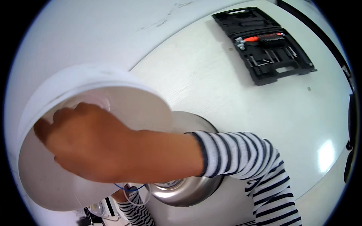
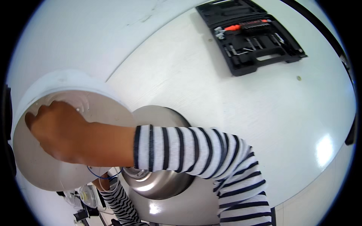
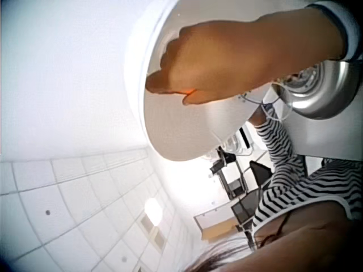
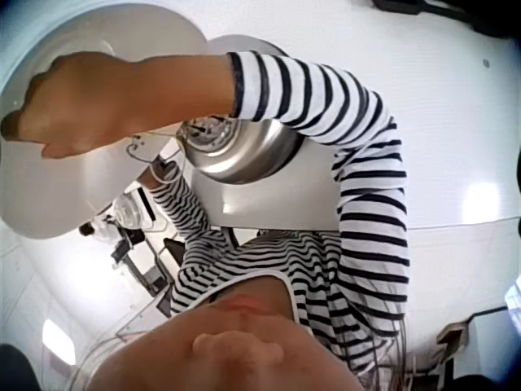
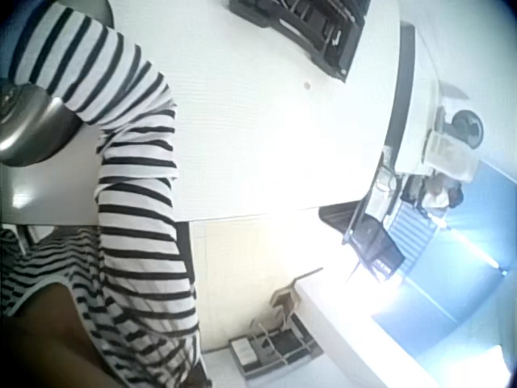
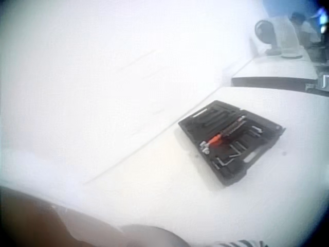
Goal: The person disassembles a white ceiling light fixture, removes the cover, and uses a screwdriver to adjust the internal wiring and components. The person then reassembles the fixture by securing the cover back onto the base.
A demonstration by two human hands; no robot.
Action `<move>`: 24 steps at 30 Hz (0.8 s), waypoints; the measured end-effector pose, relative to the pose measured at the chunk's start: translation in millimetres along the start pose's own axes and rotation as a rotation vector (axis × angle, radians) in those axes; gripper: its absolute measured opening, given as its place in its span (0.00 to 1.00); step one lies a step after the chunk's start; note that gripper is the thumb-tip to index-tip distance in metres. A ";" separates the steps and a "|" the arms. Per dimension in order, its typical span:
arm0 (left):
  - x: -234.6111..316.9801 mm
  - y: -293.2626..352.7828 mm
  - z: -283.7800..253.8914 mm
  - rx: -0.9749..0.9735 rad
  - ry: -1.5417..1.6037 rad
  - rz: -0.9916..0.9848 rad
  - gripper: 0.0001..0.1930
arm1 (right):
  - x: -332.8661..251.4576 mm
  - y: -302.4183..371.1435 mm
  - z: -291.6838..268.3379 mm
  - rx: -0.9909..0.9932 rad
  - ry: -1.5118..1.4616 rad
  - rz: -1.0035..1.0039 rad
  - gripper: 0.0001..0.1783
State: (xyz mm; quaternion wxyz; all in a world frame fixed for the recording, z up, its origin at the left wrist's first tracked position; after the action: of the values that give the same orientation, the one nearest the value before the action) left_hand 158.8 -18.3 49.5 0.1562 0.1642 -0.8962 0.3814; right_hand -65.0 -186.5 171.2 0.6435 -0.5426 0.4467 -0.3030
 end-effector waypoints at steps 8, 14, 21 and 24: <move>-9.6 3.7 9.9 0.009 0.033 -0.026 0.28 | -0.4 0.4 8.5 -0.075 0.042 -0.009 0.17; -10.3 1.5 6.8 0.021 0.042 -0.034 0.28 | -3.6 -3.5 6.8 -0.129 0.020 -0.007 0.16; -16.4 3.2 2.7 0.014 0.040 -0.046 0.28 | -2.5 -0.8 6.6 -0.123 0.001 0.014 0.18; -16.8 2.4 4.4 0.002 0.048 -0.039 0.28 | 0.7 -0.2 4.4 -0.110 -0.007 -0.009 0.19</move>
State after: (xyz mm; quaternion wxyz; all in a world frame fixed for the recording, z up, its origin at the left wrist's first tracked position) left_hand 172.2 -16.9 38.3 0.1848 0.1729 -0.8884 0.3831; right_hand -60.7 -185.3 171.3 0.6130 -0.5800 0.4582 -0.2790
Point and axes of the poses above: each hand's wrist, its own y-axis away from the middle knuckle, its own z-axis out of the palm, x = y × z, the point moved 1 cm from there along -y, towards the middle knuckle, and after that the axes turned 8 degrees about -z, right-handed, at the moved point
